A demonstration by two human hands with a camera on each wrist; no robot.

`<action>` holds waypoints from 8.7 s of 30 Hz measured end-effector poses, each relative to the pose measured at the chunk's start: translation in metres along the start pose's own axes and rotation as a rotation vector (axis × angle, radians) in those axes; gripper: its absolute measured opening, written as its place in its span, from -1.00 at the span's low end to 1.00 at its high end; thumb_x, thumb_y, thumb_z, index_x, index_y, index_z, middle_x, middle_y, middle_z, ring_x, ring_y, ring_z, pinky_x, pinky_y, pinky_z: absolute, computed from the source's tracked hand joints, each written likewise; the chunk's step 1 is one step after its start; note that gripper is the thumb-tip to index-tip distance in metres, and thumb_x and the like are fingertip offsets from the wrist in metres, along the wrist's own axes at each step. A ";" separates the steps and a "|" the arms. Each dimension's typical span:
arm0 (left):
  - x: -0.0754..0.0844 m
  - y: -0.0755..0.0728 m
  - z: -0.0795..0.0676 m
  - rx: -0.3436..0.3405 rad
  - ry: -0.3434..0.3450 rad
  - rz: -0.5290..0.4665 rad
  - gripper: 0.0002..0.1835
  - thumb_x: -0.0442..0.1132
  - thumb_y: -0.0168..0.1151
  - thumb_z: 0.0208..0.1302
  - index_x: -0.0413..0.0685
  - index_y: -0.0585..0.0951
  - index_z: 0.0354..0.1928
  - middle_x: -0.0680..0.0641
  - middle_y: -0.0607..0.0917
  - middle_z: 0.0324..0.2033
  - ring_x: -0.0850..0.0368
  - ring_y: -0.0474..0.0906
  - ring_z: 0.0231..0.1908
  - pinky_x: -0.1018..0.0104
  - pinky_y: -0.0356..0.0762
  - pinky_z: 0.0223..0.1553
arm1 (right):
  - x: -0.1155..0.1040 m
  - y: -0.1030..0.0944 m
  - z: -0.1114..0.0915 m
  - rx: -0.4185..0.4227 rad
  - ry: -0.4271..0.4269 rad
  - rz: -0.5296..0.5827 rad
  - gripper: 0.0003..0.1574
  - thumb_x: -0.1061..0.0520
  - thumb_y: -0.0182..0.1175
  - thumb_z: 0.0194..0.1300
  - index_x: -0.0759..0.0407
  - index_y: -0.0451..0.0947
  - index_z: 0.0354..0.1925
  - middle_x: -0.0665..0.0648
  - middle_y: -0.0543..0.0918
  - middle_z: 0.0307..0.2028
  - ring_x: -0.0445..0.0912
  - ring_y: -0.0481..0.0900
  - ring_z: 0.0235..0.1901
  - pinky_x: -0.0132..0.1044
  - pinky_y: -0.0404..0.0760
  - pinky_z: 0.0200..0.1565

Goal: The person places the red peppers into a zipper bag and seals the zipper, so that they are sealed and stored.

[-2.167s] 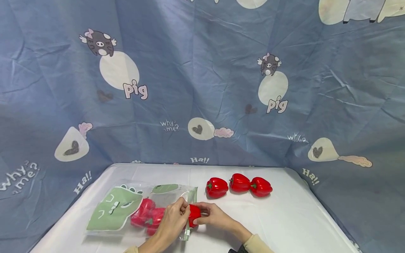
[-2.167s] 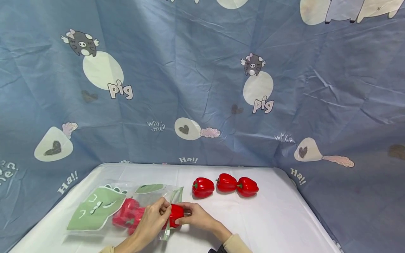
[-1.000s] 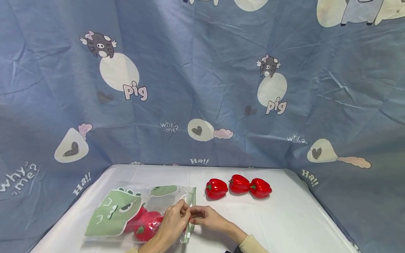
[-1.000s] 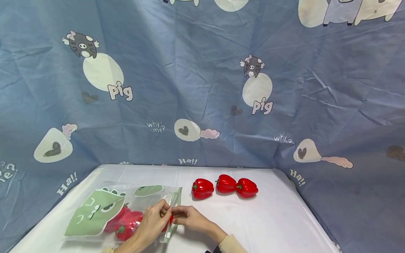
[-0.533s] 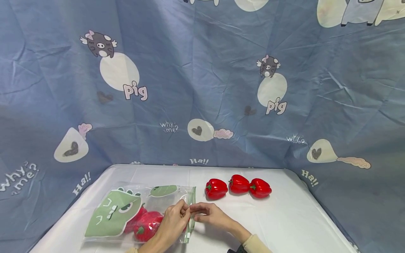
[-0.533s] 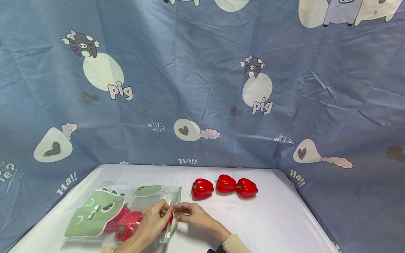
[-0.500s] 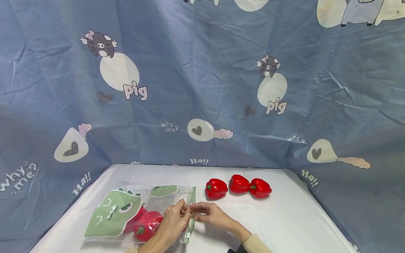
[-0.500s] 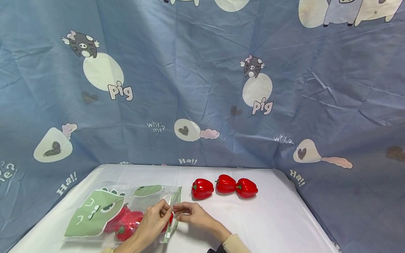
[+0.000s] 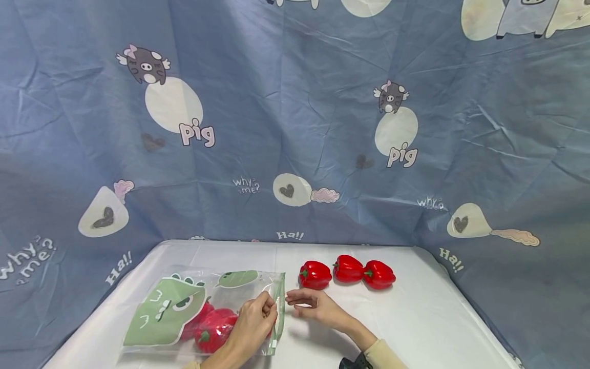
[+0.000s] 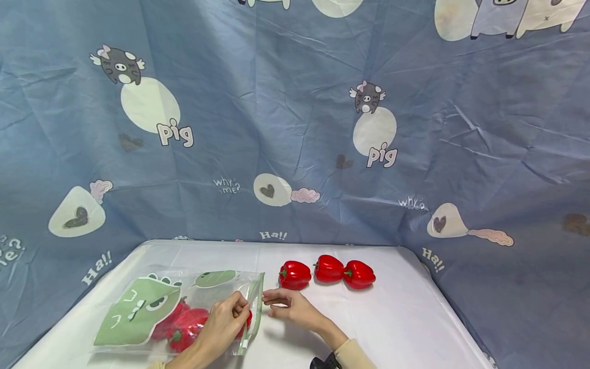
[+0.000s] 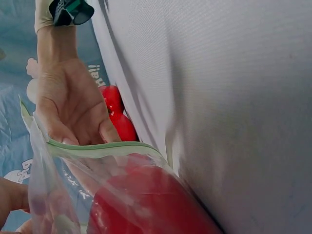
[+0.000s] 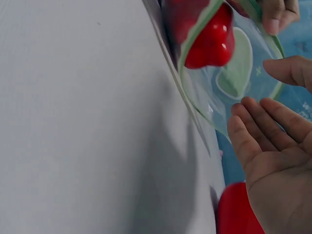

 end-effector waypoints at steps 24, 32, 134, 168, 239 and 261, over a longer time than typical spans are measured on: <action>-0.001 0.003 -0.001 -0.022 -0.020 -0.002 -0.77 -0.42 0.22 0.08 0.07 0.47 -0.57 0.27 0.43 -0.73 0.49 0.29 -0.65 0.53 0.31 -0.58 | -0.007 -0.076 -0.016 0.235 0.041 0.030 -0.25 0.24 0.28 0.20 0.29 0.26 0.32 0.35 0.38 0.28 0.20 0.30 0.33 -0.01 0.21 0.35; -0.003 0.005 -0.001 -0.044 -0.031 -0.022 -0.78 -0.42 0.20 0.09 0.05 0.47 -0.56 0.25 0.44 -0.74 0.48 0.29 -0.67 0.52 0.31 -0.60 | 0.005 -0.093 -0.016 0.320 0.065 0.030 -0.24 0.29 0.28 0.19 0.22 0.26 0.33 0.27 0.35 0.34 0.12 0.21 0.41 0.01 0.05 0.41; -0.005 0.007 -0.001 -0.068 -0.039 -0.033 -0.78 -0.43 0.19 0.09 0.05 0.47 -0.56 0.24 0.44 -0.73 0.47 0.29 -0.66 0.52 0.32 -0.59 | 0.025 -0.049 -0.007 0.193 0.140 -0.017 -0.32 0.20 0.32 0.16 0.28 0.40 0.24 0.25 0.56 0.14 0.07 0.54 0.13 -0.27 0.57 0.06; -0.003 0.008 -0.003 -0.075 -0.024 -0.050 -0.79 -0.45 0.19 0.08 0.04 0.48 -0.53 0.23 0.44 -0.69 0.46 0.29 -0.61 0.52 0.34 -0.56 | 0.021 -0.017 0.015 0.237 0.093 -0.052 -0.38 0.29 0.21 0.18 0.37 0.39 0.22 0.33 0.55 0.13 0.18 0.52 0.16 -0.20 0.55 0.11; -0.002 0.008 -0.006 -0.052 0.007 -0.029 -0.77 -0.45 0.20 0.03 0.06 0.45 -0.54 0.25 0.40 -0.68 0.47 0.27 -0.61 0.53 0.31 -0.58 | -0.015 -0.012 0.016 0.359 0.028 -0.017 -0.54 0.32 0.28 0.18 0.56 0.50 0.02 0.50 0.63 -0.07 0.23 0.66 -0.06 -0.45 0.60 -0.13; -0.001 0.008 -0.005 -0.050 0.024 -0.043 -0.77 -0.48 0.17 0.02 0.04 0.47 -0.56 0.24 0.42 -0.69 0.47 0.28 -0.60 0.53 0.34 -0.56 | 0.029 -0.051 -0.021 0.212 0.088 0.044 -0.46 0.24 0.21 0.27 0.31 0.42 0.21 0.40 0.48 0.19 0.18 0.45 0.23 -0.43 0.51 0.10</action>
Point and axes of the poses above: each hand's wrist, its own z-axis towards the middle knuckle, its own y-axis out of the palm, x = y × z, the point moved 8 cm from there along z, towards the middle knuckle
